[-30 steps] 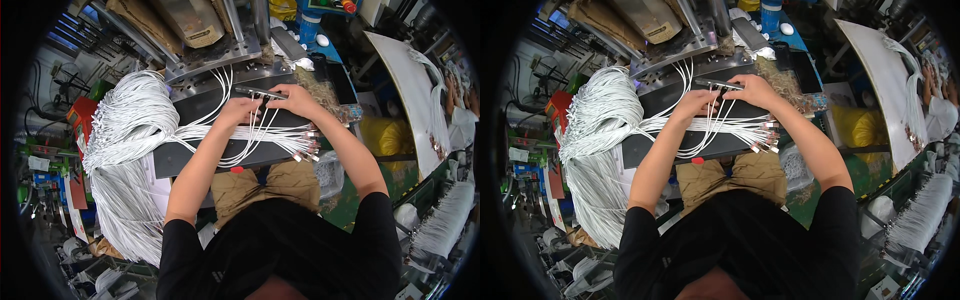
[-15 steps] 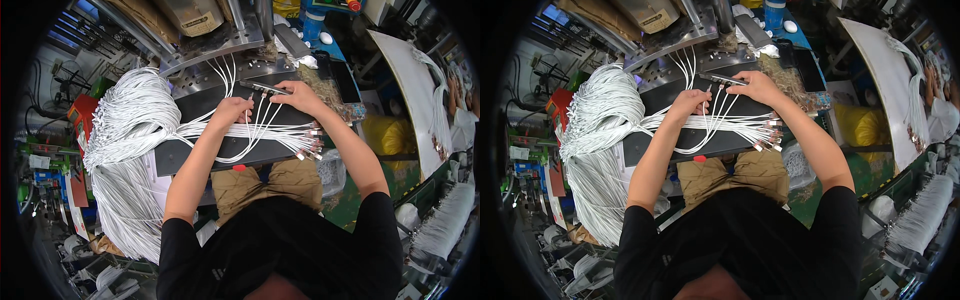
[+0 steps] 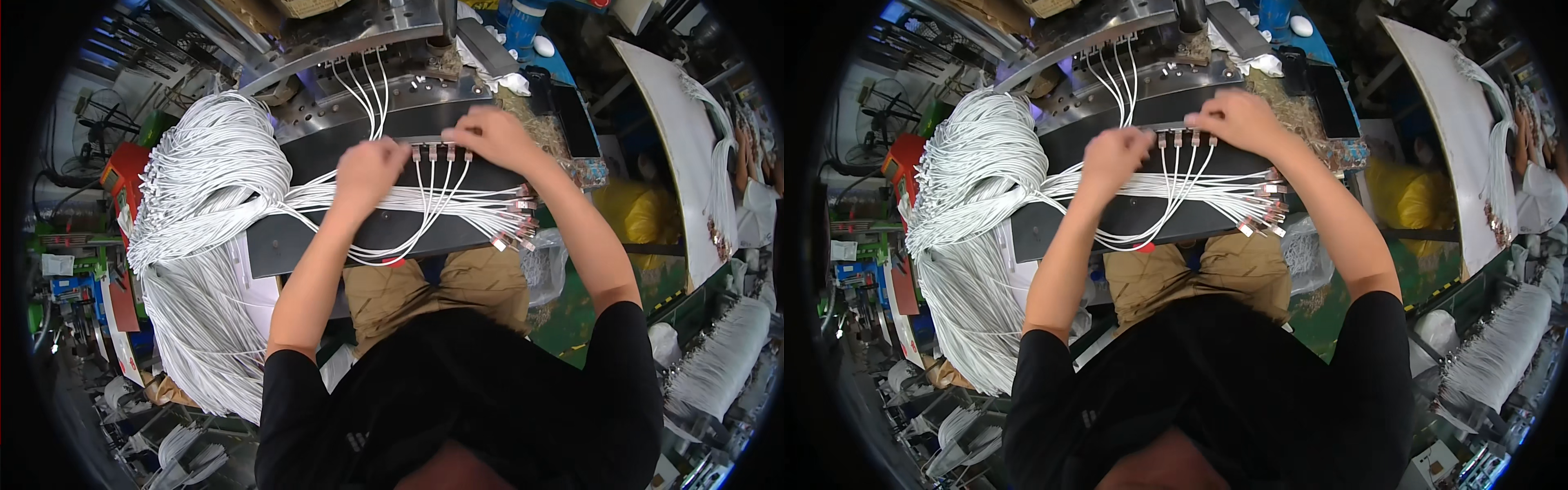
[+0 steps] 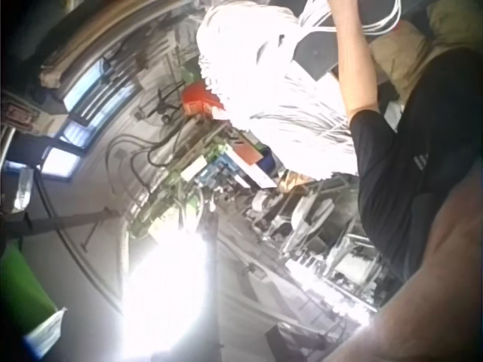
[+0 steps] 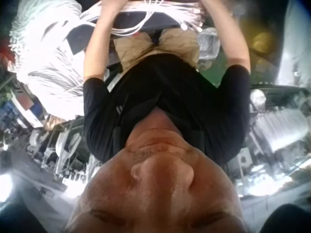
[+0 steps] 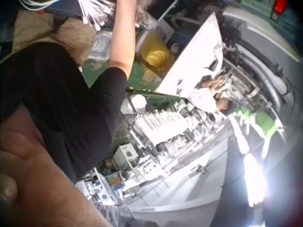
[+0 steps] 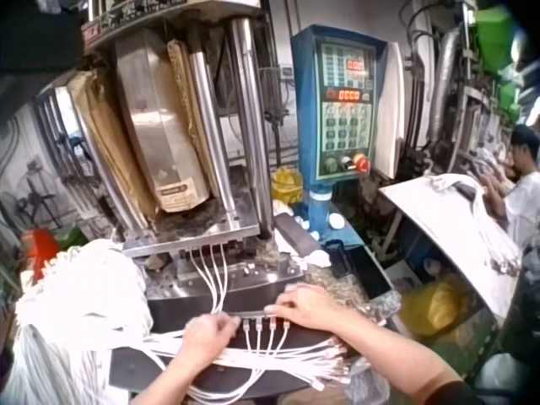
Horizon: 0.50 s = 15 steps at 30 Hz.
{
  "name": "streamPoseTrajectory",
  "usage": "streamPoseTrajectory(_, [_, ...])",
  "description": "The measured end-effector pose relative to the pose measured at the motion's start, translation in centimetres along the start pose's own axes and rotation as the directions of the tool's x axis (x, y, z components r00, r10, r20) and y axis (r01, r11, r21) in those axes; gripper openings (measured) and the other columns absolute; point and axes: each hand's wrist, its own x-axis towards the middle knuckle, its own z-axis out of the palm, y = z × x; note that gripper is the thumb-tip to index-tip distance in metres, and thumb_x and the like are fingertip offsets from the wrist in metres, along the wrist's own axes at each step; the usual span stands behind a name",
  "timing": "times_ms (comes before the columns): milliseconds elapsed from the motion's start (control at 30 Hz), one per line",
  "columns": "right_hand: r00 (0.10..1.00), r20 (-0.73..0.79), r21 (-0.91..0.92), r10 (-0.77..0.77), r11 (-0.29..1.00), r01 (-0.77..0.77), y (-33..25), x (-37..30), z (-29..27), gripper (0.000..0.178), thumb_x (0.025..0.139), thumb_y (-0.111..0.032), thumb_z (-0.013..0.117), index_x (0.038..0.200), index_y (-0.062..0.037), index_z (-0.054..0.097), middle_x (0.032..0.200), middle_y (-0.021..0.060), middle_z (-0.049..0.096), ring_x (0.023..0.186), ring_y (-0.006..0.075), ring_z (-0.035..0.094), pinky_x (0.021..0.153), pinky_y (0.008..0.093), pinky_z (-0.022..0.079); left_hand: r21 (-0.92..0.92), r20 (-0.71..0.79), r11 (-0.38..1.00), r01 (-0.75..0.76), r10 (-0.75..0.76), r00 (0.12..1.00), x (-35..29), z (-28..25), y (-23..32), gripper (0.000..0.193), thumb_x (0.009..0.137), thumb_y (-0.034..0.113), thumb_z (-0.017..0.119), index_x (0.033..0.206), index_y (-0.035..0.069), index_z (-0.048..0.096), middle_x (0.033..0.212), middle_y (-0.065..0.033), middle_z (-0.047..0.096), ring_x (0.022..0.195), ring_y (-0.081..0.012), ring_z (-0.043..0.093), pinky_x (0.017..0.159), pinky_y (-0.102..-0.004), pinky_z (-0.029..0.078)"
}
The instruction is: Organizing and inserting individual wires into a connector fixture as part of a wire harness assembly.
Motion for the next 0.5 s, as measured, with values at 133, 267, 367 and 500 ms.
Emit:
streamPoseTrajectory(133, [0.816,-0.443,-0.262,-0.371,0.924,0.278,-0.8,6.4,1.4,0.021,0.093,-0.02,0.064,0.105,-0.004,0.068,0.094,0.0158,0.063,0.096,0.0361,0.06,0.084,0.0426,0.049,-0.523,-0.37,0.851,-0.053,-0.17,0.914,5.1,-1.3,-5.1,0.042,0.098,0.039,0.06,0.113,0.0,0.067,0.091,-0.0085,0.07,0.075,-0.0136,0.065,0.07,-0.031,0.051])
streamPoseTrajectory(267, [0.78,-0.531,-0.294,-0.332,0.935,0.198,2.0,17.4,6.0,0.022,0.096,-0.018,0.059,0.111,-0.004,0.065,0.11,0.0201,0.064,0.102,0.0373,0.061,0.086,0.044,0.049,-0.841,0.069,0.5,0.206,-0.278,0.958,5.8,-2.1,-4.4,0.046,0.1,0.042,0.058,0.12,0.001,0.064,0.085,-0.0037,0.063,0.067,-0.0108,0.055,0.062,-0.0264,0.044])
streamPoseTrajectory(367, [0.71,-0.52,-0.464,-0.474,0.855,0.232,9.0,24.7,5.5,0.027,0.095,-0.028,0.062,0.106,-0.0036,0.067,0.11,0.0204,0.066,0.102,0.0376,0.062,0.086,0.044,0.049,-0.848,0.253,0.437,0.299,-0.162,0.954,5.9,-1.8,-2.4,0.045,0.101,0.041,0.057,0.121,0.001,0.064,0.081,-0.0014,0.059,0.063,-0.0089,0.049,0.058,-0.0246,0.04])
streamPoseTrajectory(500, [0.843,-0.455,-0.126,-0.286,0.958,0.256,6.1,28.3,7.1,0.033,0.094,-0.033,0.059,0.109,-0.0033,0.064,0.107,0.0137,0.066,0.1,0.0282,0.062,0.087,0.0425,0.05,-0.797,0.133,0.563,0.219,-0.19,0.973,2.1,-2.7,-3.2,0.041,0.101,0.039,0.057,0.119,0.002,0.065,0.078,0.0003,0.054,0.061,-0.0069,0.044,0.055,-0.0231,0.035])
